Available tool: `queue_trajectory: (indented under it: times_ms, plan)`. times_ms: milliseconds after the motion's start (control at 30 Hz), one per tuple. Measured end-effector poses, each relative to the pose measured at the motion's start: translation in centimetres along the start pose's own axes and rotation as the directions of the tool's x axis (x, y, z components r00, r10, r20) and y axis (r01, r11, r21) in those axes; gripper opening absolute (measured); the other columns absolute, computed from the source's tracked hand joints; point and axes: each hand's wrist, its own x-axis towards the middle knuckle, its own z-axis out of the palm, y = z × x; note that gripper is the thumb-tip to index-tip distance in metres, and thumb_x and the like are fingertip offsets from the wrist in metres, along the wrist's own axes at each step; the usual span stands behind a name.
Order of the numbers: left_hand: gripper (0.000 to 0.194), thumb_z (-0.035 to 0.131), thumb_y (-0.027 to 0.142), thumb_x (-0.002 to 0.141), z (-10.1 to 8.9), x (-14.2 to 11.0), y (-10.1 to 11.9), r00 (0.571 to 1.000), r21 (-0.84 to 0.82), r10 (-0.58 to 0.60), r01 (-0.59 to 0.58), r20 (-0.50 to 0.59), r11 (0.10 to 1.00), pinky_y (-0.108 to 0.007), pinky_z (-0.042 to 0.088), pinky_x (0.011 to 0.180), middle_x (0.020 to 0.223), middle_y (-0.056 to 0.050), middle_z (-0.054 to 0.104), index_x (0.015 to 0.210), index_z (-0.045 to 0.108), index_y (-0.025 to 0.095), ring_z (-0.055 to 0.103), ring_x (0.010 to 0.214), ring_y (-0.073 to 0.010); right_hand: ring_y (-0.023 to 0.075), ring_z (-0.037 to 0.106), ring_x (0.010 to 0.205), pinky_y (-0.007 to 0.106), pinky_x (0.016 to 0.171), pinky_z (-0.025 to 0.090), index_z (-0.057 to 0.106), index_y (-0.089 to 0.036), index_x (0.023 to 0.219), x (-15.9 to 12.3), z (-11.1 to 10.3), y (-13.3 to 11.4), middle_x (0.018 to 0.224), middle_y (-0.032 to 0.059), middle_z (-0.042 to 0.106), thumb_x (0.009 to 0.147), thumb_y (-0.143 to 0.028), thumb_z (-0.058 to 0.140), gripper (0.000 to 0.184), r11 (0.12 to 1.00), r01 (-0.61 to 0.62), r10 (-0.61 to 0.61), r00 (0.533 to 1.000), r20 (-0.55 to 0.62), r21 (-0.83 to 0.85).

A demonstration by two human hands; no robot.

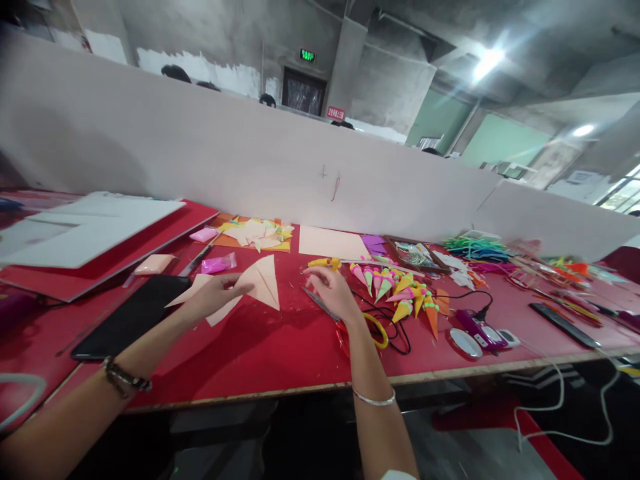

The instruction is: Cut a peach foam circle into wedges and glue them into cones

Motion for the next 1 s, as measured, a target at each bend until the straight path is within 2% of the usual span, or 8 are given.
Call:
queue_trajectory:
  times_ms: [100,200,367,600,700,800,900,1000]
  plan:
    - [0.028,0.052,0.043,0.071,-0.8,1.5,0.0,0.998,-0.16,-0.012,0.002,-0.066,0.987,-0.022,0.029,0.051,0.054,0.005,0.043,0.06,0.046,0.017,0.039,0.053,-0.0095,0.0092,0.051,0.057,0.022,0.056,0.039,0.061,-0.017,0.092,2.5,2.6,1.1,0.073,0.0014,0.061,0.079,-0.028,0.044,0.024,0.935,-0.106,0.08,0.993,0.09,0.339]
    - [0.026,0.053,0.039,0.071,-0.7,2.8,-0.4,0.999,-0.242,0.005,-0.014,-0.036,0.97,-0.021,0.03,0.052,0.053,0.005,0.045,0.06,0.047,0.017,0.04,0.052,-0.0088,0.0089,0.052,0.058,0.021,0.057,0.038,0.064,-0.018,0.085,4.5,5.3,2.9,0.07,0.0,0.062,0.071,-0.028,0.057,0.019,0.791,-0.258,0.174,0.964,0.201,0.554]
    - [0.023,0.054,0.035,0.071,0.4,4.1,-1.3,0.999,-0.291,-0.005,0.02,0.052,0.957,-0.02,0.031,0.048,0.051,0.005,0.045,0.06,0.045,0.017,0.041,0.048,-0.0074,0.012,0.054,0.059,0.025,0.058,0.041,0.064,-0.016,0.081,5.9,8.4,4.7,0.072,0.0035,0.064,0.072,-0.043,0.055,0.03,0.697,-0.333,0.196,0.94,0.278,0.635]
    - [0.015,0.049,0.03,0.071,2.0,3.7,-2.8,0.99,-0.347,-0.079,0.116,0.119,0.931,-0.019,0.027,0.042,0.049,0.006,0.044,0.066,0.049,0.016,0.039,0.043,-0.0066,0.0115,0.055,0.063,0.024,0.059,0.041,0.064,-0.013,0.081,5.0,9.9,5.0,0.073,0.0048,0.064,0.07,-0.043,0.06,0.032,0.47,-0.455,0.19,0.889,0.417,0.756]
    - [0.017,0.053,0.032,0.07,2.2,3.5,-3.3,0.991,-0.367,-0.077,0.113,0.111,0.923,-0.019,0.03,0.045,0.054,0.005,0.047,0.075,0.052,0.015,0.042,0.046,-0.0072,0.0079,0.051,0.057,0.02,0.056,0.04,0.063,-0.014,0.08,4.5,10.1,4.6,0.067,0.0015,0.062,0.069,-0.035,0.064,0.024,0.436,-0.492,0.189,0.869,0.457,0.754]
    - [0.021,0.055,0.034,0.071,2.3,3.6,-3.7,0.993,-0.403,-0.06,0.095,0.1,0.91,-0.019,0.031,0.047,0.055,0.005,0.047,0.081,0.054,0.016,0.042,0.048,-0.0073,0.0067,0.05,0.056,0.018,0.055,0.04,0.063,-0.015,0.079,4.2,10.1,4.3,0.064,-0.0006,0.06,0.066,-0.03,0.067,0.02,0.425,-0.486,0.2,0.873,0.444,0.764]
    - [0.02,0.059,0.034,0.07,2.4,3.8,-4.0,0.989,-0.5,-0.058,0.119,0.137,0.858,-0.02,0.033,0.05,0.056,0.004,0.05,0.076,0.056,0.016,0.044,0.051,-0.0077,0.0062,0.051,0.056,0.017,0.053,0.041,0.063,-0.015,0.08,4.2,10.1,4.2,0.068,0.0001,0.062,0.065,-0.029,0.068,0.022,0.444,-0.463,0.192,0.885,0.424,0.767]
    - [0.025,0.054,0.04,0.073,2.6,4.0,-4.2,0.984,-0.588,-0.072,0.155,0.163,0.794,-0.022,0.038,0.057,0.066,0.0,0.056,0.074,0.057,0.016,0.049,0.059,-0.0101,0.0052,0.051,0.054,0.016,0.051,0.041,0.063,-0.014,0.08,4.3,10.0,4.4,0.068,0.0005,0.062,0.064,-0.028,0.068,0.021,0.47,-0.438,0.195,0.898,0.394,0.766]
